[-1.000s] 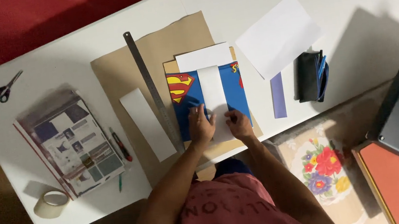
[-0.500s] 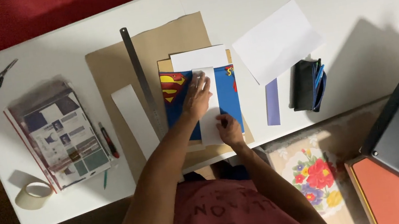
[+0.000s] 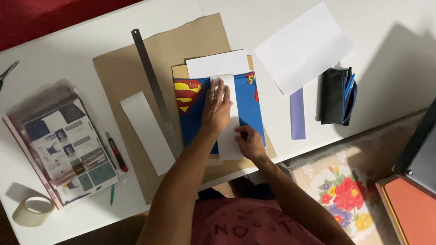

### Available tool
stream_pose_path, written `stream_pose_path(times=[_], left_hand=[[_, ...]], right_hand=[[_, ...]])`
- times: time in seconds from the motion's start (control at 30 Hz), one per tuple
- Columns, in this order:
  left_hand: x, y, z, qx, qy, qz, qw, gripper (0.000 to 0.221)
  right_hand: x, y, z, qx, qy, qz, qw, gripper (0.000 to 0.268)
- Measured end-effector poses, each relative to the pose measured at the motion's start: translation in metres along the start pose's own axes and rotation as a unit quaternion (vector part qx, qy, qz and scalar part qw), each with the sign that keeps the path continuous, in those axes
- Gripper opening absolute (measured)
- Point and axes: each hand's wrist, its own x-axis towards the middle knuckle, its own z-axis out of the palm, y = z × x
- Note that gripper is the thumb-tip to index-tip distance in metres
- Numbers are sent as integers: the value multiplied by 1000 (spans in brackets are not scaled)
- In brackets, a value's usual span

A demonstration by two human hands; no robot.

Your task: The person aligns paper strips on a printed Superman design using a ruler, inspects a sheet of printed stickers at a printer, and prepares materials for further processing.

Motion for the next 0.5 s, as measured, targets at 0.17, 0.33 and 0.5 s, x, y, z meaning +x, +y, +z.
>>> stream_pose_path(times=[0.17,0.33,0.5], left_hand=[[-5,-4,25,-15,37,14,999,69],[-5,1,29,17,16,1,1000,71],[-3,7,21,62,39,19,997,72]], right_hand=[[1,-3,-1,-9,-5,-2,1000,34],[9,10,4,-22,-7,-2,1000,33],[5,13,9,-62,32,-71,995,30]])
